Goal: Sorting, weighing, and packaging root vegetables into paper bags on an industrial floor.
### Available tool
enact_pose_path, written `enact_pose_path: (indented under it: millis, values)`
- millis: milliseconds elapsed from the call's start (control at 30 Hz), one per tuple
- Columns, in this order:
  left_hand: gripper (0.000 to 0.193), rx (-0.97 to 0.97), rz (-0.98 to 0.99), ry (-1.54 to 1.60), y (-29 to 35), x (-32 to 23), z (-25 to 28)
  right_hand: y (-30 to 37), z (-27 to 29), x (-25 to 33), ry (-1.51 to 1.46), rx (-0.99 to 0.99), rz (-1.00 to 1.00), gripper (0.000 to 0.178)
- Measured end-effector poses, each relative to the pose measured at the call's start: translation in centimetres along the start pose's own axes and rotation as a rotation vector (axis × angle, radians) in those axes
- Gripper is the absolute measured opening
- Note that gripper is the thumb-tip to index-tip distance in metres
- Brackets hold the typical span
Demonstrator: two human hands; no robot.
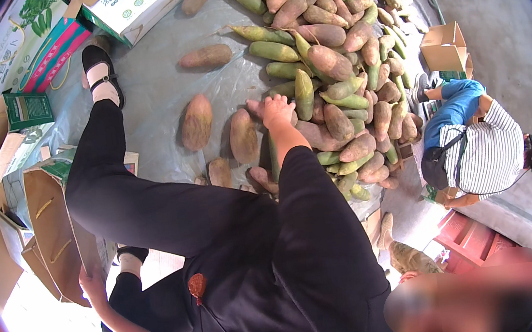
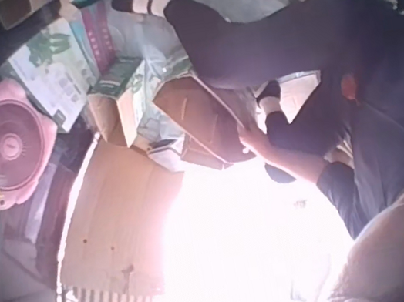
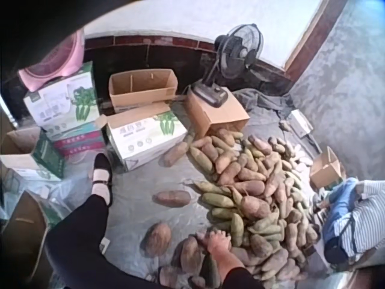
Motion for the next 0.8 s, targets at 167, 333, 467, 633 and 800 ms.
enact_pose_path:
  millis: [167, 333, 467, 633, 800]
  values:
    - [0.02, -0.055, -0.017, 0.074, -0.1, -0.7, -0.2, -0.2, -1.9, 0.4, -0.023, -0.066, -0.032, 0.039]
    - [0.022, -0.026, 0.003, 0.037, 0.6, 0.1, 0.7, 0.7, -0.6, 2.0, -0.006, -0.002, 0.047, 0.042]
    - [0.024, -0.031, 0.035, 0.015, 0.6, -0.6, 0.6, 1.4, 1.6, 0.7, -0.167, 0.026, 0.023, 0.049]
    - [0.026, -0.091, -0.054, -0.037, -0.1, -2.4, 0.9, -2.5, -1.7, -2.1, -0.704, -0.016, 0.17, 0.058]
    - [0.026, -0.09, -0.004, 0.037, 0.6, -1.8, 1.1, 0.6, 5.7, 3.3, -1.373, 0.19, 0.483, 0.055]
Point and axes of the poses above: each hand's wrist, its own y-axis away from the middle knuckle, its own z-axis out of the back of the hand, x = y × z, the point moved 2 cm from there along -y, towards the middle knuckle, and after that the axes turned 8 degrees about -z, right-handed, at the moved point
